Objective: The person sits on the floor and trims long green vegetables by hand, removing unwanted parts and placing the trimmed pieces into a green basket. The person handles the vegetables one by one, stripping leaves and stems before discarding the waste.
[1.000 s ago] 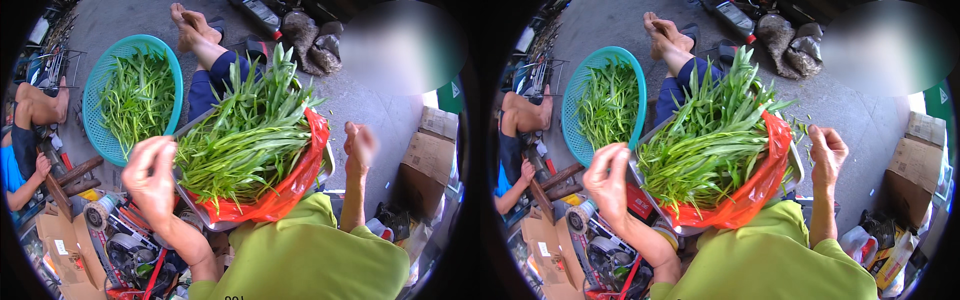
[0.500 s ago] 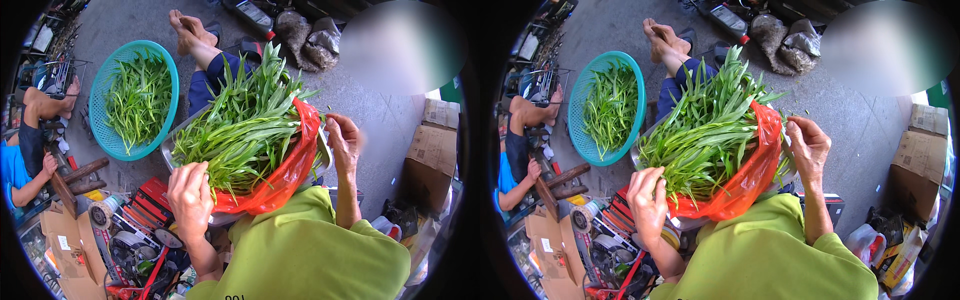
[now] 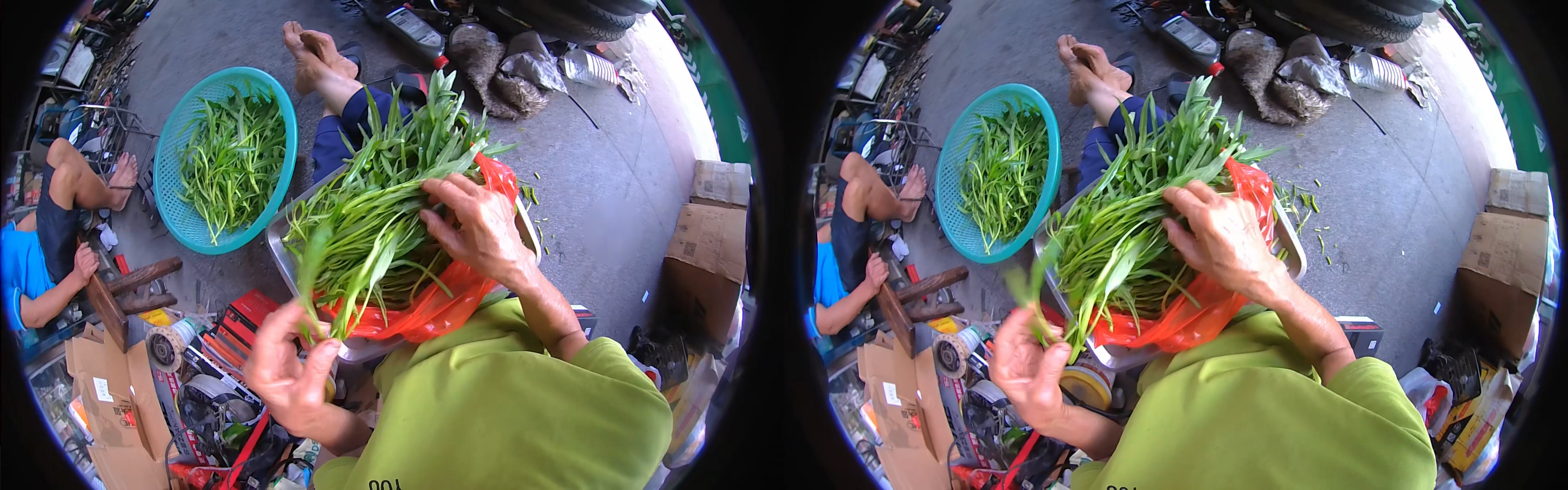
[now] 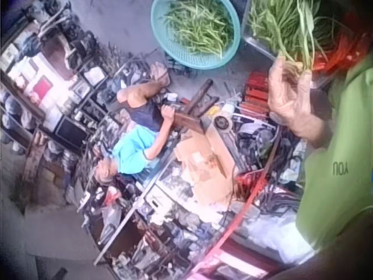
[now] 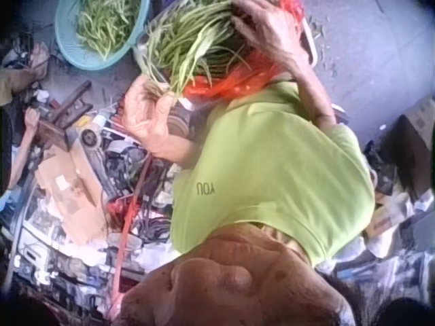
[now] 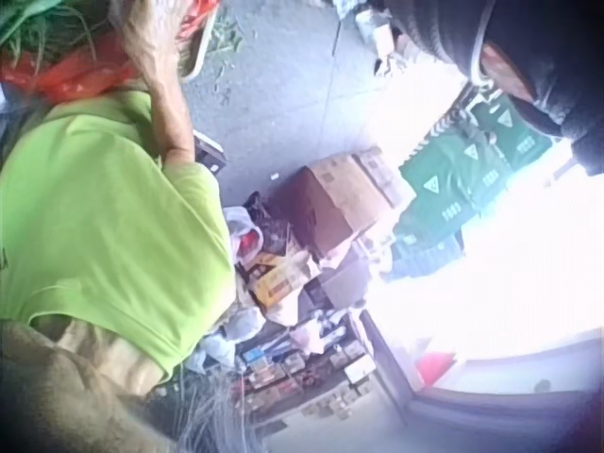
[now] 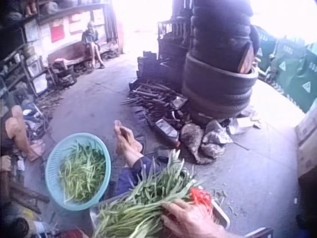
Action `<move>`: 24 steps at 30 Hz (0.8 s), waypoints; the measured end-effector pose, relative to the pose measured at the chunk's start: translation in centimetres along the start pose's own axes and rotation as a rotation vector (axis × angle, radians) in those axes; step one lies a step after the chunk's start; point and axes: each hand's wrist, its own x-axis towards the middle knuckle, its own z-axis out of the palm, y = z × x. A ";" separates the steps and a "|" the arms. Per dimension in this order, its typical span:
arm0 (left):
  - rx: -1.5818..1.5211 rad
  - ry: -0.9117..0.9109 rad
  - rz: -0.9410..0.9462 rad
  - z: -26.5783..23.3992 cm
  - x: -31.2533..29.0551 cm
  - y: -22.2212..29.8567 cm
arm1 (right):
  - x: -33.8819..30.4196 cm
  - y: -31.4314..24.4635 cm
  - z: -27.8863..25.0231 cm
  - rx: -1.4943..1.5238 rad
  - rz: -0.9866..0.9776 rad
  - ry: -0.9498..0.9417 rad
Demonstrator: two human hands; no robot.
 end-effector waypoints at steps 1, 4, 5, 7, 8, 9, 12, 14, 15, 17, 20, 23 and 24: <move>-0.166 0.038 -0.024 -0.3 0.2 -0.5 | 0.0 0.0 0.0 0.060 0.004 0.029; -0.613 0.087 -0.152 -0.9 1.8 -2.4 | -0.3 -1.6 -0.6 0.205 0.115 0.110; -0.762 0.151 -0.219 -0.6 2.1 -3.0 | -0.6 -2.1 -0.7 0.268 0.119 0.130; -1.054 0.202 -0.318 -0.2 2.9 -4.1 | -1.1 -2.7 -0.9 0.357 0.081 0.126; -1.194 0.202 -0.352 -0.3 2.9 -4.5 | -1.5 -3.1 -1.0 0.391 0.051 0.090; -1.242 0.228 -0.360 0.2 3.0 -3.9 | -1.8 -3.7 -1.2 0.448 0.059 0.023; -1.288 0.222 -0.312 -0.4 2.7 -3.8 | -2.3 -5.6 -1.3 0.613 0.006 -0.162; -1.186 0.260 -0.314 -1.3 2.2 -4.1 | -2.5 -6.4 -0.6 0.686 -0.046 -0.274; -1.125 0.268 -0.316 -1.7 1.9 -3.9 | -2.6 -6.8 -0.3 0.731 -0.019 -0.356; -1.091 0.329 -0.318 -1.9 1.3 -3.4 | -2.8 -7.3 0.6 0.716 -0.078 -0.430; -1.137 0.381 -0.246 -2.3 0.7 -3.5 | -3.3 -8.0 1.0 0.815 -0.135 -0.512; -1.156 0.425 -0.194 -1.6 0.4 -2.8 | -3.8 -9.4 1.6 0.893 -0.166 -0.419; -1.160 0.436 -0.177 -1.3 0.6 -2.5 | -3.8 -9.6 1.9 0.853 -0.161 -0.425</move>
